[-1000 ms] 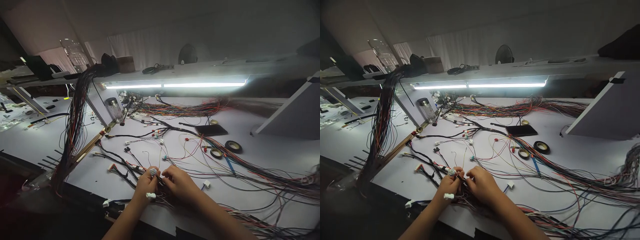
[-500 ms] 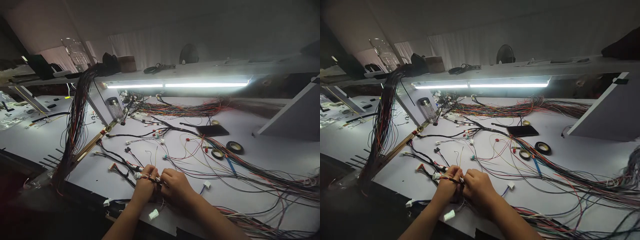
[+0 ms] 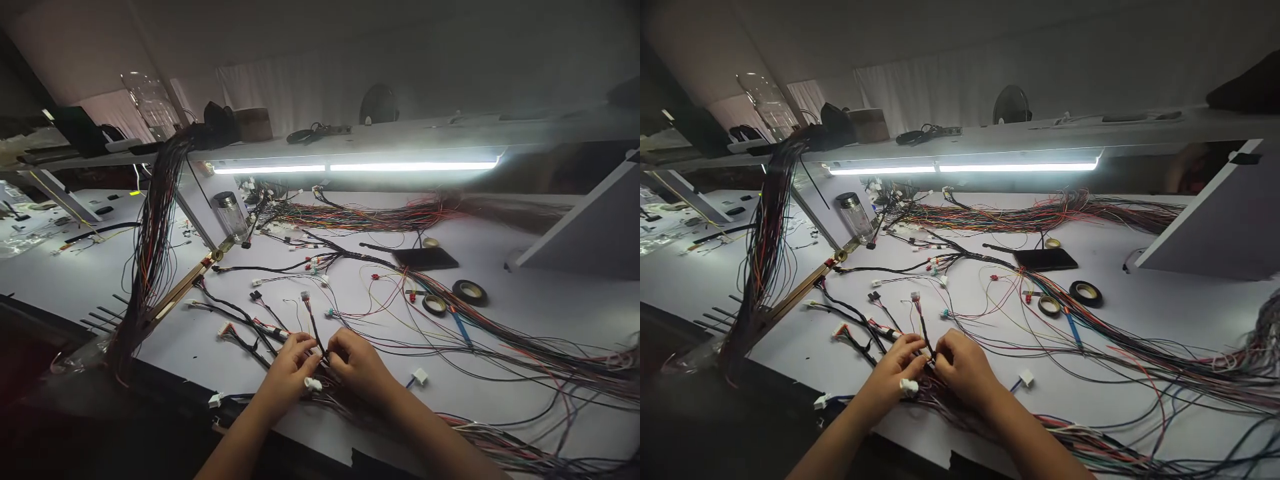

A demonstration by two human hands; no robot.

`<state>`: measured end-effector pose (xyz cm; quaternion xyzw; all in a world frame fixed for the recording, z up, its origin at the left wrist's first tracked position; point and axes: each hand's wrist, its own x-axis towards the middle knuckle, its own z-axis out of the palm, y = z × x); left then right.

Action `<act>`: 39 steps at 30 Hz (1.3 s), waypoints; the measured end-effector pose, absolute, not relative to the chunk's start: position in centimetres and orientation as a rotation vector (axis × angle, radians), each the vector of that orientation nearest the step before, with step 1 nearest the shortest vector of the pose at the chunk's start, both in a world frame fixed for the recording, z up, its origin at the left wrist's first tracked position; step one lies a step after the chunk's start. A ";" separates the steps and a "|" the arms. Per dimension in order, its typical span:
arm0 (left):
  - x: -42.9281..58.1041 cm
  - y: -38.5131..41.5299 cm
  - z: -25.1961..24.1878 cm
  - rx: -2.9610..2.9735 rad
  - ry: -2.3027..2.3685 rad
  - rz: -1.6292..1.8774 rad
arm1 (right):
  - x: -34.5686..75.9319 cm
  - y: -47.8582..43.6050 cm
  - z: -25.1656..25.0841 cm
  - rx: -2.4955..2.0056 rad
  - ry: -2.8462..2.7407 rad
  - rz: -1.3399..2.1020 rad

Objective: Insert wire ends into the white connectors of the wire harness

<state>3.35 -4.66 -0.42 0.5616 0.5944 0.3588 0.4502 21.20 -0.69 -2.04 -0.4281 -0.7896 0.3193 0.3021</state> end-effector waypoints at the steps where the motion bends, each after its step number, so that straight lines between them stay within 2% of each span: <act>1: 3.5 -4.7 -0.3 1.466 1.492 0.845 | 21.2 -0.8 -2.0 -1.101 -2.111 0.852; 7: 5.5 -4.3 0.5 1.790 1.517 0.683 | 21.9 -0.4 -0.9 -1.048 -2.048 0.772; 9: 5.7 -4.1 0.5 1.836 1.474 0.673 | 22.5 0.0 -0.5 -1.094 -2.065 0.630; 13: 5.4 -3.6 0.4 1.804 1.481 0.593 | 23.5 1.2 0.1 -0.942 -2.556 0.192; 15: 5.2 -3.3 0.2 1.758 1.472 0.576 | 23.9 2.1 0.1 -0.867 -2.712 0.088; 22: 5.6 -3.8 -1.2 1.803 1.712 0.527 | 24.1 4.1 -0.6 -0.833 -2.771 0.018; 26: 5.9 -4.2 -1.6 1.945 1.664 0.631 | 24.3 3.8 -0.6 -0.873 -2.737 -0.002; 30: 5.5 -3.5 -1.4 1.566 1.649 0.722 | 24.6 2.8 0.0 -0.806 -2.716 -0.026; 35: 5.5 -2.0 -1.1 1.448 1.593 0.679 | 24.0 1.5 1.5 -0.398 -2.628 -0.125; 39: 5.6 -1.7 -0.8 1.390 1.601 0.698 | 23.7 2.0 1.1 -0.549 -2.537 -0.118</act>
